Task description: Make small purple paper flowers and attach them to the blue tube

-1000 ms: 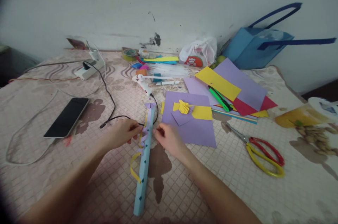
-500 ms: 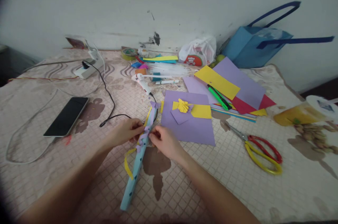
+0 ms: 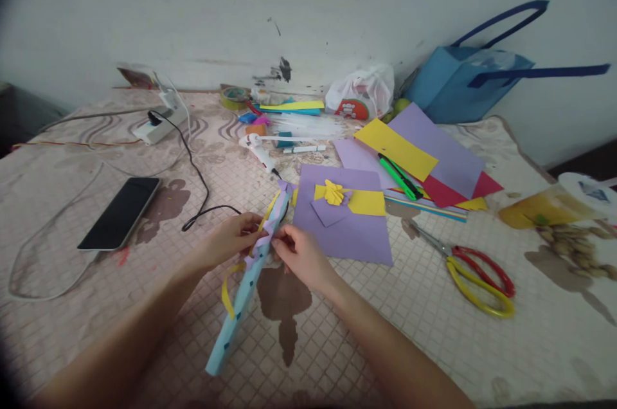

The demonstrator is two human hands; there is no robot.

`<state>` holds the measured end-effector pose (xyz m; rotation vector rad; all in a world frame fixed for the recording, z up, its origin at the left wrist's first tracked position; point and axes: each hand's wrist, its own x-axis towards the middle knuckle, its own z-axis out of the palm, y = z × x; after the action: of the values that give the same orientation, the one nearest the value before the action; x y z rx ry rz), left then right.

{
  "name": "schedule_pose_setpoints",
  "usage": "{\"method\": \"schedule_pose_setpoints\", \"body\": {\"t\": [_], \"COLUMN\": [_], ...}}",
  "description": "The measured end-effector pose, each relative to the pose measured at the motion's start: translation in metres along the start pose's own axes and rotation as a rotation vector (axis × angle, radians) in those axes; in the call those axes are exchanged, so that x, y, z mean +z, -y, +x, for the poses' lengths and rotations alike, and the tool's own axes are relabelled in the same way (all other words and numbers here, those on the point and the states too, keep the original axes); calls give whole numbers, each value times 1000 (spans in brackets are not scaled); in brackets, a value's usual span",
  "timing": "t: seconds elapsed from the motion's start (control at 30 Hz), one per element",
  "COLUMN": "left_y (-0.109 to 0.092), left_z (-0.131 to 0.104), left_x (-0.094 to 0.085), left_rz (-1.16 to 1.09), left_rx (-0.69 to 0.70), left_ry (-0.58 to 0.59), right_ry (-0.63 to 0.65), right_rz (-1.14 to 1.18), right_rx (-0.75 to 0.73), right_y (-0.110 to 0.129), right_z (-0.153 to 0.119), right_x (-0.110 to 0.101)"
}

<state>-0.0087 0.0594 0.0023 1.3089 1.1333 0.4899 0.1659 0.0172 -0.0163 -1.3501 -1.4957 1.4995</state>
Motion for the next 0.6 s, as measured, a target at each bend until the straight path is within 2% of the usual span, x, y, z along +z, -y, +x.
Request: {"method": "schedule_pose_setpoints", "body": {"t": [0.13, 0.27, 0.47, 0.6], "left_y": [-2, -3, -2, -1], "left_z": [-1, -1, 1, 1], "left_x": [1, 1, 0, 0], "left_rz": [-82, -174, -415, -460], "left_rx": [-38, -71, -12, 4], "left_ry": [36, 17, 8, 13], "right_ry": [-29, -82, -211, -222], "right_rz": [37, 44, 7, -52], "right_rx": [-20, -57, -161, -228], "right_y": [3, 7, 14, 18], "right_z": [0, -1, -5, -9], "right_x": [-1, -3, -4, -2]}}
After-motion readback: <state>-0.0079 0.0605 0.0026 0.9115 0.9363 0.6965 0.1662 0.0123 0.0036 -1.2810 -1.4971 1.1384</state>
